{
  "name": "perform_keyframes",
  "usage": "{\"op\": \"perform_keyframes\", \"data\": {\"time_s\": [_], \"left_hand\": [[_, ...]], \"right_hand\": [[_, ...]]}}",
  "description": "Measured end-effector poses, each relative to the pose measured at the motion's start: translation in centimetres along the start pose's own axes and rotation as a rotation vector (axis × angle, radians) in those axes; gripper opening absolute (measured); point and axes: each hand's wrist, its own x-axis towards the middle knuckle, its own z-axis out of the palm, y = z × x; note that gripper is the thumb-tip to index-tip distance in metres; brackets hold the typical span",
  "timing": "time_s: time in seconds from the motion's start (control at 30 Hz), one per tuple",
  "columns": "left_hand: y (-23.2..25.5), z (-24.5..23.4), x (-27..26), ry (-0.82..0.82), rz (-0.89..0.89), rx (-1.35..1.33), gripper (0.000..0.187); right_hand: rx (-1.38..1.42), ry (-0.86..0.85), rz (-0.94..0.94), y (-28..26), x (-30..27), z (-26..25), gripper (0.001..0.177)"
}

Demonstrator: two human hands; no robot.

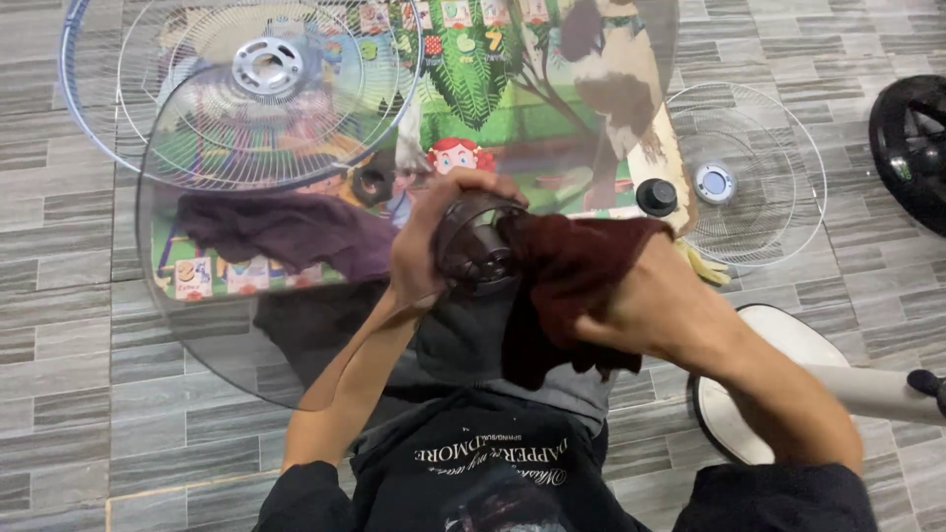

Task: Cleaning a fan blade assembly using a cloth and a small brush

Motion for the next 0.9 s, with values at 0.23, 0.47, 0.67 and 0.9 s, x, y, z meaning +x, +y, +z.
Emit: {"op": "perform_keyframes", "data": {"time_s": [0.23, 0.47, 0.67, 0.9], "left_hand": [[1.0, -0.4, 0.7, 0.177, -0.299, -0.226, 0.038], [0.9, -0.2, 0.9, 0.199, -0.180, 0.179, 0.026], [1.6, 0.4, 0.9, 0.090, -0.172, 0.021, 0.045], [1.7, 1.4, 1.1, 0.175, -0.261, 0.002, 0.049]], "right_hand": [[-0.855, 0.111, -0.140, -0.5, 2.7, 0.3, 0.021], [-0.646, 0.186, -0.159, -2.3, 3.5, -0.6, 0.014], [-0.041, -0.015, -0.056, -0.1, 3.3, -1.2, 0.029], [0.154, 0.114, -0.109, 1.8, 1.6, -1.6, 0.041]]}}
